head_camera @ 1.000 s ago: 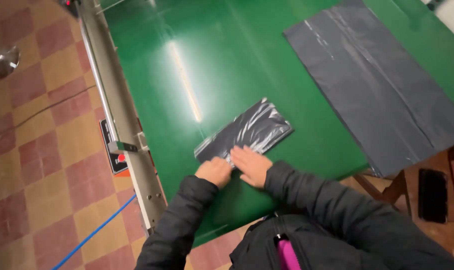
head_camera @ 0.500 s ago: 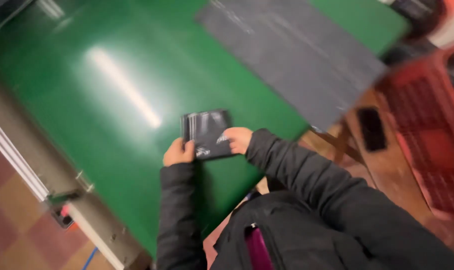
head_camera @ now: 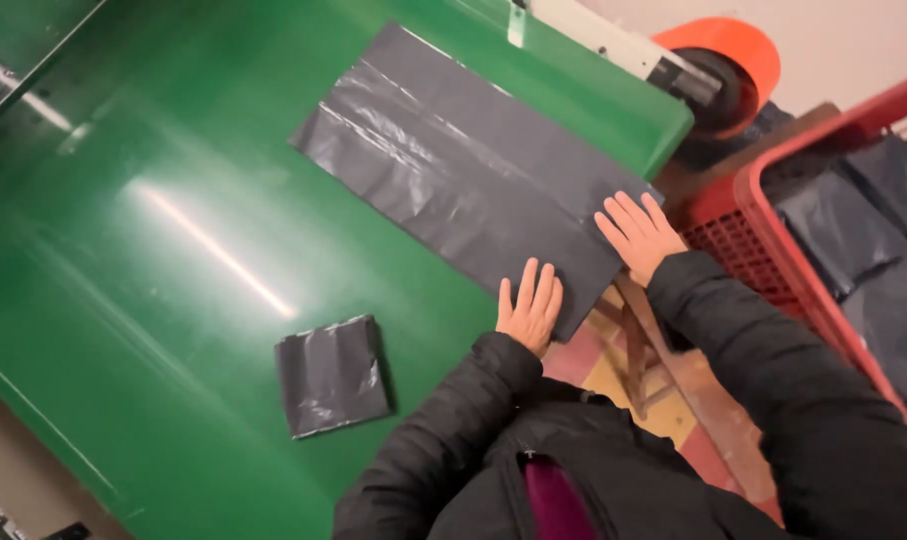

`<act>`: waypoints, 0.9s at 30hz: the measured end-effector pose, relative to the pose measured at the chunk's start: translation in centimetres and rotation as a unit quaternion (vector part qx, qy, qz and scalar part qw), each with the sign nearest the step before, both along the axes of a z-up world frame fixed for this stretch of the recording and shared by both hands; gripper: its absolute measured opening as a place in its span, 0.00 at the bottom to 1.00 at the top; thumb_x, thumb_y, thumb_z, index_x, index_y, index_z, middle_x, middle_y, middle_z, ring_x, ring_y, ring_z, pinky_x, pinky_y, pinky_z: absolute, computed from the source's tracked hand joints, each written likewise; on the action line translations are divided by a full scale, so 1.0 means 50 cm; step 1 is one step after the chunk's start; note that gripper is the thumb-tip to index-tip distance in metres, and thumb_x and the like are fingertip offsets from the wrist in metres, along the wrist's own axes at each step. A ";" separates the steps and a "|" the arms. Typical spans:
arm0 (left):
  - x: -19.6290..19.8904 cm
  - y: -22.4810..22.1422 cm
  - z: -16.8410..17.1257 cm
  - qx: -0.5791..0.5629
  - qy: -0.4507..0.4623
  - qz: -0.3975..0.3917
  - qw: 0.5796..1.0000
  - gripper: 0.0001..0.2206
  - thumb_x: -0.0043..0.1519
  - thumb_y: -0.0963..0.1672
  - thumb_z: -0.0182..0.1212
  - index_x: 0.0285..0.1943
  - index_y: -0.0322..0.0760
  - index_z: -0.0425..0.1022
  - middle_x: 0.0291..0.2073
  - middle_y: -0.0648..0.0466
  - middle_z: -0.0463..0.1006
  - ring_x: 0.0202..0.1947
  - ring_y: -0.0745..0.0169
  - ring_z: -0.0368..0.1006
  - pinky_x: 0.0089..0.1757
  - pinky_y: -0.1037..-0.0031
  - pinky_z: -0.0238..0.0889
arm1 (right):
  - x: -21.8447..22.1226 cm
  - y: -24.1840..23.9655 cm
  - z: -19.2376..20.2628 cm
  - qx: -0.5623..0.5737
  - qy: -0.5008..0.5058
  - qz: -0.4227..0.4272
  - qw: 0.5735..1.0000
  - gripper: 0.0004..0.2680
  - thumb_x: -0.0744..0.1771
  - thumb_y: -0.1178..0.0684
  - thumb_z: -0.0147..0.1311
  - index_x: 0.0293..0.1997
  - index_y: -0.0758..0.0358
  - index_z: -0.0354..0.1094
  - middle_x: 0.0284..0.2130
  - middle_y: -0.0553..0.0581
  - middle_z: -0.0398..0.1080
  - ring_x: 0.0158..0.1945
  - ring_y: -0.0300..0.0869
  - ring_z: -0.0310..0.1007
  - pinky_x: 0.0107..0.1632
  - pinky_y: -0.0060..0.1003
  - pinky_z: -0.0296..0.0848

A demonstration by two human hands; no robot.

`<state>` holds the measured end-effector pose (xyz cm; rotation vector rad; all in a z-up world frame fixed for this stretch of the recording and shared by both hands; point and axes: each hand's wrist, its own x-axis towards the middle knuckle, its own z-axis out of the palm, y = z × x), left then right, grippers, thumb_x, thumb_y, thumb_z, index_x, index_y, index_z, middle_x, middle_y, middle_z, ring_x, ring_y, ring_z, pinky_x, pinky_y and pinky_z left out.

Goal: Fold black plastic bags and place them into a storage crate.

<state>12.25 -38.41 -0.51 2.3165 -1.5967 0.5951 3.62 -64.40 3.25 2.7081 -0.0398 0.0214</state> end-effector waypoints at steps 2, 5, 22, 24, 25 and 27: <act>0.003 -0.031 -0.024 -0.023 0.006 -0.017 1.000 0.19 0.59 0.45 0.60 0.59 0.38 0.72 0.64 0.47 0.70 0.69 0.44 0.63 0.54 0.45 0.65 | 0.029 -0.046 0.008 0.047 -0.012 0.031 0.998 0.29 0.57 0.58 0.58 0.68 0.61 0.59 0.68 0.60 0.58 0.74 0.51 0.51 0.73 0.52 0.51; 0.036 -0.024 -0.014 -0.013 0.156 -0.066 0.986 0.10 0.61 0.43 0.58 0.50 0.38 0.74 0.52 0.47 0.76 0.59 0.46 0.73 0.45 0.54 0.70 | 0.042 -0.148 -0.039 0.179 -0.044 0.078 0.980 0.20 0.58 0.59 0.56 0.57 0.57 0.66 0.58 0.57 0.68 0.68 0.50 0.64 0.68 0.48 0.61; 0.648 0.081 -0.141 -0.361 0.566 0.236 0.702 0.17 0.64 0.49 0.64 0.48 0.28 0.80 0.39 0.50 0.84 0.39 0.59 0.76 0.43 0.67 0.69 | 0.889 -0.127 -0.069 0.368 -0.005 0.154 0.917 0.09 0.63 0.46 0.59 0.44 0.52 0.75 0.34 0.59 0.76 0.41 0.57 0.75 0.42 0.53 0.72; 0.659 0.074 -0.186 -0.277 0.405 0.368 0.790 0.19 0.58 0.49 0.68 0.50 0.28 0.78 0.39 0.39 0.82 0.41 0.41 0.79 0.42 0.60 0.70 | 0.918 -0.114 -0.108 0.341 -0.022 0.165 0.925 0.07 0.61 0.48 0.61 0.39 0.52 0.75 0.38 0.56 0.75 0.47 0.54 0.74 0.47 0.51 0.72; 0.654 0.071 -0.177 -0.281 0.401 0.374 0.788 0.19 0.58 0.49 0.68 0.50 0.28 0.78 0.39 0.39 0.82 0.41 0.41 0.79 0.42 0.60 0.70 | 0.919 -0.103 -0.091 0.342 -0.022 0.174 0.923 0.07 0.61 0.48 0.61 0.39 0.52 0.75 0.38 0.56 0.75 0.47 0.54 0.74 0.47 0.51 0.72; 0.646 0.062 -0.159 -0.308 0.446 0.370 0.754 0.19 0.57 0.50 0.65 0.49 0.32 0.78 0.40 0.40 0.84 0.42 0.42 0.81 0.44 0.61 0.72 | 0.916 -0.084 -0.054 0.340 -0.002 0.162 0.926 0.13 0.57 0.48 0.67 0.40 0.55 0.73 0.41 0.58 0.72 0.50 0.55 0.70 0.45 0.49 0.70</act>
